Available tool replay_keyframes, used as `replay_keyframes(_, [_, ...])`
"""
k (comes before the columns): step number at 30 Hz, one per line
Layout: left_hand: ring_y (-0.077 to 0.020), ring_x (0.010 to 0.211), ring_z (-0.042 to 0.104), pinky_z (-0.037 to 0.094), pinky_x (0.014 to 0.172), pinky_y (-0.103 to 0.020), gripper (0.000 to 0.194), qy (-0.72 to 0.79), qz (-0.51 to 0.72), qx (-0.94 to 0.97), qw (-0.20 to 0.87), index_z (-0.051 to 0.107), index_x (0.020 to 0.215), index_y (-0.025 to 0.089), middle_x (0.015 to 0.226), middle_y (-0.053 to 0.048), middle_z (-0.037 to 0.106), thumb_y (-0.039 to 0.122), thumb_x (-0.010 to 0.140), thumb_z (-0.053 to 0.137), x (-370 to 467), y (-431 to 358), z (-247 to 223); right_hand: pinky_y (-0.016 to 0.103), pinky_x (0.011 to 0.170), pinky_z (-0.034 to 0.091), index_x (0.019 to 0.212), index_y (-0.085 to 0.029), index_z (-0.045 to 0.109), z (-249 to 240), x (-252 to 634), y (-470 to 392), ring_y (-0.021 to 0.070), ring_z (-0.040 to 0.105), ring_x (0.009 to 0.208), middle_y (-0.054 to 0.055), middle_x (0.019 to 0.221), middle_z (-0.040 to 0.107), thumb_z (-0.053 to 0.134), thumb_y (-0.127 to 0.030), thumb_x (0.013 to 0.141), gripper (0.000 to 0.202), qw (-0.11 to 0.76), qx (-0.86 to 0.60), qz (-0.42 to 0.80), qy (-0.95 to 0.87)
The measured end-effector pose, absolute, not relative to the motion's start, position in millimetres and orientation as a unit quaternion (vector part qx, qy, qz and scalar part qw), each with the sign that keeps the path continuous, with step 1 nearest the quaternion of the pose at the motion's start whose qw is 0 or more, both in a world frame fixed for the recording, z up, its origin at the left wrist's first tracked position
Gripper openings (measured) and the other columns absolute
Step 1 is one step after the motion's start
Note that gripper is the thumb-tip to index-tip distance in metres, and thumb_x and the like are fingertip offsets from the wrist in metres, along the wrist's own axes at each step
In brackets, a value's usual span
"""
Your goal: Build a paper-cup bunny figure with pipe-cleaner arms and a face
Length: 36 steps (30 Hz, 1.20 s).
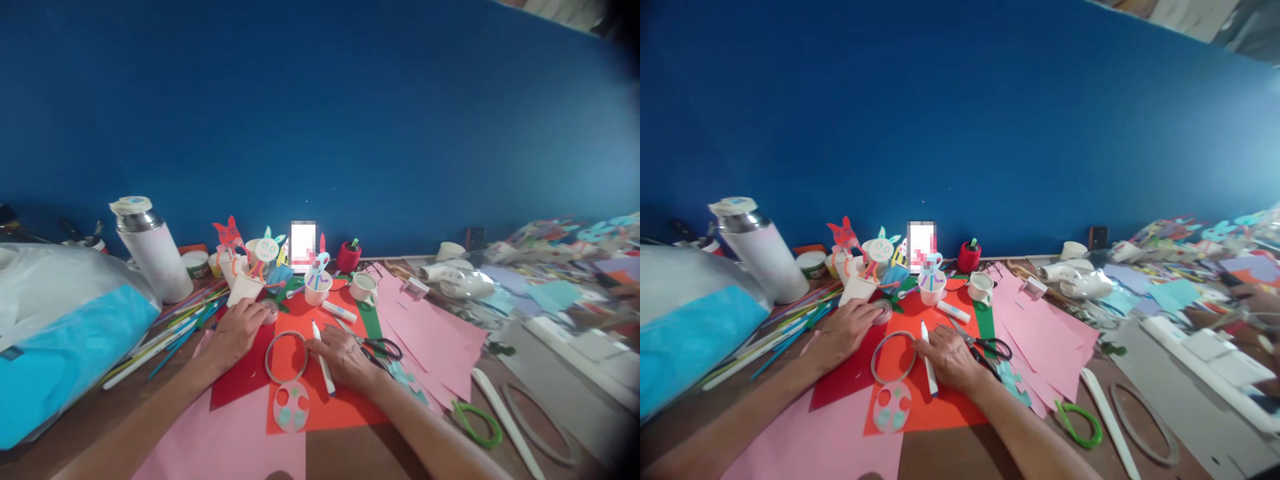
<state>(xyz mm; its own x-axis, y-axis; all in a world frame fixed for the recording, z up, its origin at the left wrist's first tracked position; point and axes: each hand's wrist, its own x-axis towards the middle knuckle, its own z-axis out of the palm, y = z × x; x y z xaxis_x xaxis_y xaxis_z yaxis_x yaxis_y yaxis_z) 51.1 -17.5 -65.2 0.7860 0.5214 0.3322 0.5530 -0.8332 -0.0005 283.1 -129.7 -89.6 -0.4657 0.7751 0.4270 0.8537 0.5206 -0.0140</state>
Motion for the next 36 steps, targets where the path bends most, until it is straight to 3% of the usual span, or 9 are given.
replay_keyframes(8, [-0.0207,0.093,0.045,0.041,0.078,-0.035,0.022,-0.318,-0.189,-0.928,0.055,0.057,0.095,0.017,0.102,-0.009,0.051,0.017,0.083,0.040,51,-17,-72,0.027,0.057,0.027,0.094,-0.018,0.054,-86,282,-130,0.0142,0.042,0.062,0.001,0.065,0.048,0.041,-0.016,0.087,0.015,0.197,-0.473,-0.107,-0.852])
replay_keyframes(15, [-0.0229,0.107,0.043,0.039,0.088,-0.037,0.018,-0.311,-0.240,-0.919,0.024,0.055,0.093,0.016,0.113,-0.011,0.048,0.017,0.079,0.042,45,-24,-59,0.027,0.056,0.027,0.098,-0.019,0.052,-89,284,-130,0.0139,0.042,0.061,0.001,0.066,0.048,0.042,-0.014,0.085,0.017,0.189,-0.477,-0.104,-0.852])
replay_keyframes(18, [-0.0231,0.111,0.043,0.039,0.091,-0.037,0.021,-0.294,-0.262,-0.919,-0.011,0.052,0.097,0.017,0.123,-0.012,0.044,0.021,0.078,0.044,43,-36,-48,0.026,0.057,0.027,0.098,-0.019,0.052,-91,284,-130,0.0138,0.042,0.061,0.001,0.065,0.048,0.044,-0.013,0.085,0.017,0.190,-0.478,-0.104,-0.851])
replay_keyframes(21, [-0.0206,0.111,0.046,0.042,0.088,-0.032,0.026,-0.267,-0.208,-0.937,-0.088,0.050,0.103,0.018,0.129,-0.011,0.041,0.020,0.077,0.046,42,-51,-38,0.026,0.058,0.028,0.098,-0.019,0.053,-93,284,-130,0.0142,0.043,0.063,0.002,0.066,0.049,0.044,-0.014,0.085,0.016,0.199,-0.478,-0.112,-0.848])
replay_keyframes(25, [-0.0194,0.111,0.045,0.041,0.089,-0.031,0.019,-0.159,-0.157,-0.957,-0.182,0.056,0.091,0.020,0.123,-0.007,0.047,0.015,0.074,0.048,45,-71,-31,0.026,0.058,0.027,0.099,-0.018,0.053,-95,285,-129,0.0153,0.044,0.066,0.002,0.067,0.049,0.046,-0.012,0.083,0.018,0.192,-0.475,-0.116,-0.851])
replay_keyframes(31, [-0.0196,0.108,0.047,0.041,0.090,-0.034,0.046,-0.073,-0.143,-0.950,-0.269,0.045,0.117,0.022,0.120,-0.010,0.049,0.013,0.072,0.051,51,-90,-26,0.026,0.060,0.029,0.101,-0.020,0.052,-95,285,-130,0.0155,0.045,0.068,0.002,0.069,0.051,0.045,-0.016,0.085,0.017,0.189,-0.484,-0.096,-0.849])
replay_keyframes(36, [-0.0210,0.112,0.045,0.038,0.094,-0.037,0.056,-0.064,-0.132,-0.954,-0.262,0.036,0.126,0.024,0.122,-0.010,0.048,0.019,0.073,0.055,43,-94,-43,0.026,0.060,0.028,0.098,-0.019,0.053,-95,284,-130,0.0153,0.044,0.067,0.002,0.068,0.050,0.044,-0.021,0.086,0.014,0.194,-0.489,-0.104,-0.844])
